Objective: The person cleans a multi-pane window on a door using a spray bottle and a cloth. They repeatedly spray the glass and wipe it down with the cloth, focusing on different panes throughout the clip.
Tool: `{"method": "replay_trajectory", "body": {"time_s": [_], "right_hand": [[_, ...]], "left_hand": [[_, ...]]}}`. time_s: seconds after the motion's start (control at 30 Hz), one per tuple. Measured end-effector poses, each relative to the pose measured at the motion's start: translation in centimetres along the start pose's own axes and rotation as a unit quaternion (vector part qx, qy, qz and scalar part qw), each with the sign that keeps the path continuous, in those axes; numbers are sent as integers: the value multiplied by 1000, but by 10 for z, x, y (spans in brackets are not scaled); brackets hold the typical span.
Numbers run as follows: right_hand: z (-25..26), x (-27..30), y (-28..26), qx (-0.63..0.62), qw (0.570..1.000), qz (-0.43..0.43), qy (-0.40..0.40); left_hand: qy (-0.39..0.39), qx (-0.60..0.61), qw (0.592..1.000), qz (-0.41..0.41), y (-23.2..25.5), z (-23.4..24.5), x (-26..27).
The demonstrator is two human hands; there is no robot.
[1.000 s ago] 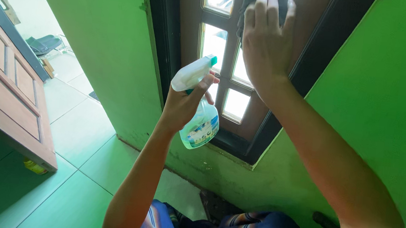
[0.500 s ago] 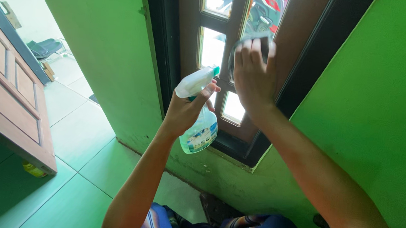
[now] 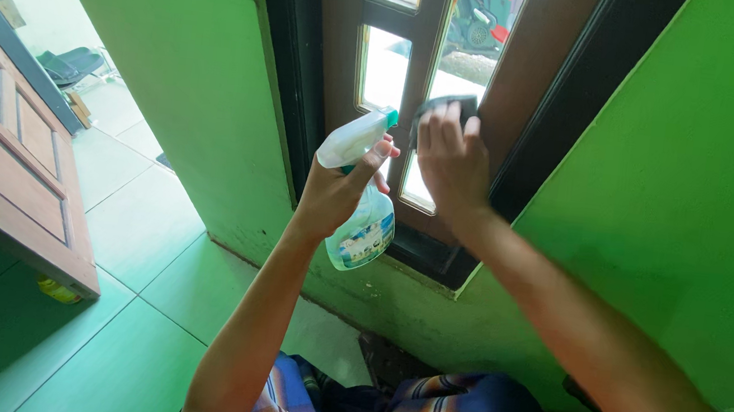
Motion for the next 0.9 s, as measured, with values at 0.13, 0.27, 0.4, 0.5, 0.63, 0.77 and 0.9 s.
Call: {"method": "replay_trajectory", "body": {"time_s": [0.13, 0.27, 0.4, 0.5, 0.63, 0.77, 0.9], "right_hand": [[8, -65, 62, 4, 997, -69, 25], [15, -76, 65, 23, 997, -70, 13], [3, -33, 14, 22, 999, -23, -16], [-7, 2, -16, -15, 999, 14, -42], [-10, -9, -4, -28, 997, 50, -48], [8, -67, 60, 16, 1000, -26, 2], [14, -81, 68, -21, 997, -71, 0]], "left_hand": [[7, 9, 1000, 6, 3, -7, -5], [10, 41, 999, 7, 5, -10, -7], [4, 62, 998, 5, 0, -11, -4], [8, 39, 999, 10, -4, -6, 0], [-1, 23, 1000, -14, 5, 0, 0], [10, 7, 1000, 3, 3, -1, -9], [21, 22, 1000, -5, -3, 1, -6]]}}
Point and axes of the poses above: each hand's wrist, its own x-axis away from the middle knuckle, its own z-axis out of the back of the hand, y = z × x, the point moved 10 cm from there along -x, towards the middle knuckle, and after that the axes turned 6 degrees about -y, right-handed, at the moved point
